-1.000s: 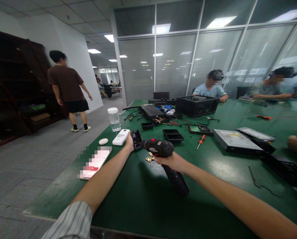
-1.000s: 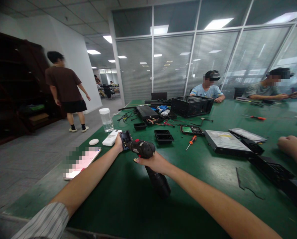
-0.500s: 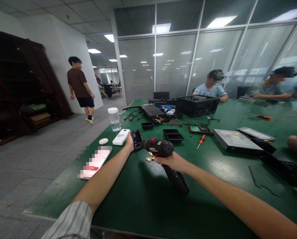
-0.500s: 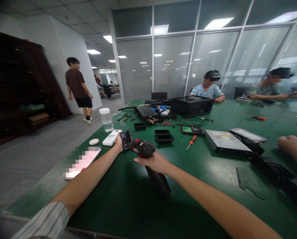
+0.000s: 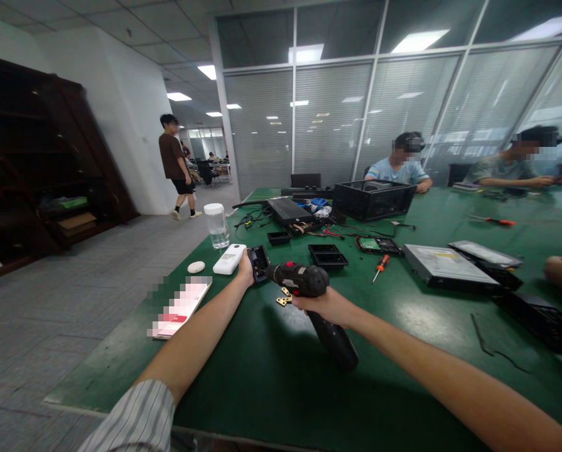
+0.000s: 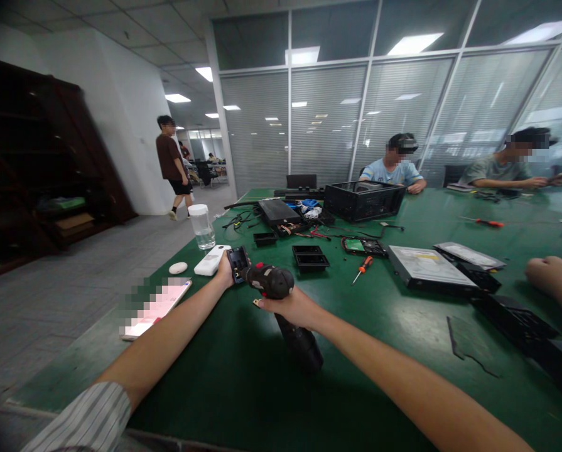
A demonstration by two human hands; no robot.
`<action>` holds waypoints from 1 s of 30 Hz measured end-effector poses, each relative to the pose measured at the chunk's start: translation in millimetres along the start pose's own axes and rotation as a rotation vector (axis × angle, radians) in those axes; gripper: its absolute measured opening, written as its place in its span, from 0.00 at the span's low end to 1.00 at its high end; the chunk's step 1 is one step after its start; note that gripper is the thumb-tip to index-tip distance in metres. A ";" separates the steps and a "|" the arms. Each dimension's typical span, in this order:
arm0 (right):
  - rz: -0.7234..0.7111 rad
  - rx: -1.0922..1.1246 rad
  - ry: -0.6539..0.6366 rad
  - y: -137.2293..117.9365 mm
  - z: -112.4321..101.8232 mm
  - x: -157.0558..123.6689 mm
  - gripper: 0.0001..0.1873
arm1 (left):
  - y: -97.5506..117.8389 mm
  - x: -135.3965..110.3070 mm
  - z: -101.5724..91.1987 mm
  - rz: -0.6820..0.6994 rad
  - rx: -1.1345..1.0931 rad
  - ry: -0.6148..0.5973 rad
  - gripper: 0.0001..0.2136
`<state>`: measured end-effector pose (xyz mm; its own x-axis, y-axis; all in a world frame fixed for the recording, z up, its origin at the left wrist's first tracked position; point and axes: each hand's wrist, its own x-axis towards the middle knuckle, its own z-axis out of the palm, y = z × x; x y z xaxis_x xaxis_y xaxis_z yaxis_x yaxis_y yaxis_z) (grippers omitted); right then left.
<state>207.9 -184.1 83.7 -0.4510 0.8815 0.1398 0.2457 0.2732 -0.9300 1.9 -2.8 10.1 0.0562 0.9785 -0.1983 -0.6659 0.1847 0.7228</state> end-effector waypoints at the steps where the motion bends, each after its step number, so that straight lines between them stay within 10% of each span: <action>1: -0.004 0.002 0.002 0.2 0.0 0.1 0.13 | 0.0 -0.4 0.0 0.006 0.006 -0.005 0.20; 30: -0.009 -0.006 -0.003 -0.9 -0.1 0.5 0.14 | 1.1 -1.1 -2.9 0.009 0.048 -0.071 0.27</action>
<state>207.6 -183.8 84.6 -0.4557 0.8780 0.1468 0.2471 0.2832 -0.9267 -1.0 -3.9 9.2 0.1042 0.9838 -0.1458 -0.6303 0.1788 0.7555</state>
